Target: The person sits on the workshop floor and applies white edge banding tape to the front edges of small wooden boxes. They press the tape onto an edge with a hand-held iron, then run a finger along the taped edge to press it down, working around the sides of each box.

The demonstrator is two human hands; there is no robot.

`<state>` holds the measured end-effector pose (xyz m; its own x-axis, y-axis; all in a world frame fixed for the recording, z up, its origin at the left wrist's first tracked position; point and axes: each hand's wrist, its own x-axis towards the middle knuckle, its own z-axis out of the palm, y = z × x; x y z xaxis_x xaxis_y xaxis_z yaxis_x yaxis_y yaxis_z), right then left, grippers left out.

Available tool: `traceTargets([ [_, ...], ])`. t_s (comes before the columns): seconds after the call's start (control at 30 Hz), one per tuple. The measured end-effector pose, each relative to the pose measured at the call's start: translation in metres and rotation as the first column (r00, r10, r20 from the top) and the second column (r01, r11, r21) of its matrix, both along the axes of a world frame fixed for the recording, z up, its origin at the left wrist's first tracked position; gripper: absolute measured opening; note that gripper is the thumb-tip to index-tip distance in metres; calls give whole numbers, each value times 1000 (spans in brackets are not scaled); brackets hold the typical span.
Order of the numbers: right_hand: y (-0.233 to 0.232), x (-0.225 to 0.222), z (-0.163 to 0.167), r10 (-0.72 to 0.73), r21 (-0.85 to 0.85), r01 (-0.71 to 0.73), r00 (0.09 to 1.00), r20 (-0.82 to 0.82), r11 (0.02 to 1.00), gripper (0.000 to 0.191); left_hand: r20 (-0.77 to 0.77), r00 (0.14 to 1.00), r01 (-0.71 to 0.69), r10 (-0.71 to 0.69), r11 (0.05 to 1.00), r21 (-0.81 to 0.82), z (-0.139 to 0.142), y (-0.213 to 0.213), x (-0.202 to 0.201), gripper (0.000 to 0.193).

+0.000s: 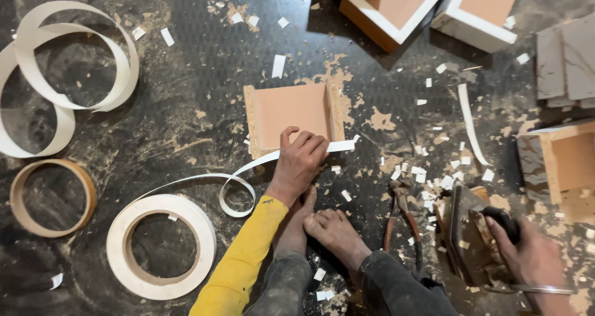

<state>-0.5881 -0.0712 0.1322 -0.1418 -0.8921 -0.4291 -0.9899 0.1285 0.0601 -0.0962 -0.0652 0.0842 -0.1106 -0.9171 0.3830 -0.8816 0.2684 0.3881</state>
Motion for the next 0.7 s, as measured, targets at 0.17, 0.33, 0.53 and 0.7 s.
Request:
traceTargets([
  [0.17,-38,69,38,258,-17,-258,957,130,966,55,19,1000,11,-11,1000,-1,-4,1,1,18],
  [0.33,-72,160,35,472,88,-485,871,139,870,47,24,1000,2,-2,1000,-3,-9,0,2,16],
  [0.53,-85,222,33,590,53,-624,761,270,780,42,-12,1000,-9,9,1000,11,-12,2,6,19],
  [0.7,-82,245,32,666,-73,-679,685,296,731,39,-24,999,-20,21,1000,9,-15,4,9,22],
])
